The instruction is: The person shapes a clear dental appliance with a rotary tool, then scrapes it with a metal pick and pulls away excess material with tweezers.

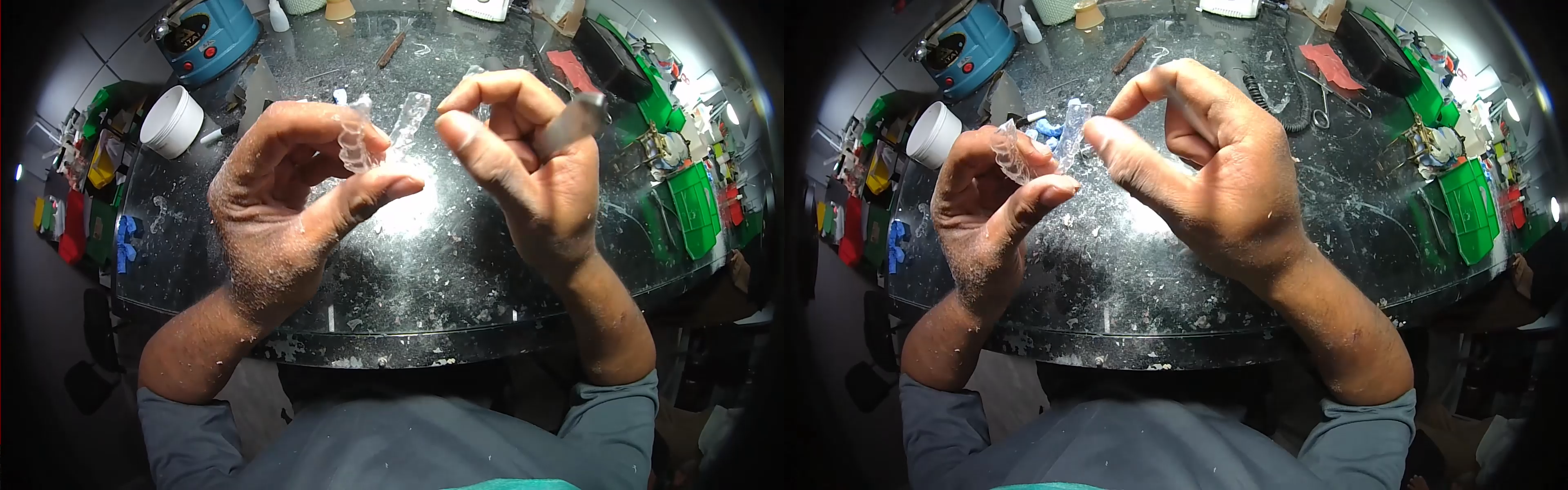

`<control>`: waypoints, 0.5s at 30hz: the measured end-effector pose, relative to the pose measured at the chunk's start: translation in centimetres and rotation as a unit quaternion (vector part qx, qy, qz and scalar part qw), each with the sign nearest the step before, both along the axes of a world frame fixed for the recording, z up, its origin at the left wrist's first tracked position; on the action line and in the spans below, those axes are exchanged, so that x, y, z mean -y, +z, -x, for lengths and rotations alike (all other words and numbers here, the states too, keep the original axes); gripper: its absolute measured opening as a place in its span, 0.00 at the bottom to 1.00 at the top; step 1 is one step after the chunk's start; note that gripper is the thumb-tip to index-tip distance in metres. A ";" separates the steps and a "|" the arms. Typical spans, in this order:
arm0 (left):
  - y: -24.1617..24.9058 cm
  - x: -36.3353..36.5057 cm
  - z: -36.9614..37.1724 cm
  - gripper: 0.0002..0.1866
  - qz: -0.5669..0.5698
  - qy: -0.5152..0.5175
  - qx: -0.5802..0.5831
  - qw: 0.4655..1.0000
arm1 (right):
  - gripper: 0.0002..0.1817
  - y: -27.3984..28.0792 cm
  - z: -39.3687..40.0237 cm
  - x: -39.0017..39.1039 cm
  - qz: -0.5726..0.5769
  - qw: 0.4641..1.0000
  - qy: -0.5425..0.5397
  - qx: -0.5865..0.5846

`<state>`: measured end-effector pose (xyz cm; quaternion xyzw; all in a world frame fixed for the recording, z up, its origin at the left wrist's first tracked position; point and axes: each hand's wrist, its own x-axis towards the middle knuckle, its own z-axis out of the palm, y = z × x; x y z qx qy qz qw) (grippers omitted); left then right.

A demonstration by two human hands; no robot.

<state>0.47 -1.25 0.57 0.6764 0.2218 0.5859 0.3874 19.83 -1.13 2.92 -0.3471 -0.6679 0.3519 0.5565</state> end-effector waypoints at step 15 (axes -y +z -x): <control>0.5 0.0 0.9 0.21 -0.170 0.061 -0.194 0.964 | 0.06 -1.0 -0.3 -0.3 -0.060 0.991 -0.004 0.118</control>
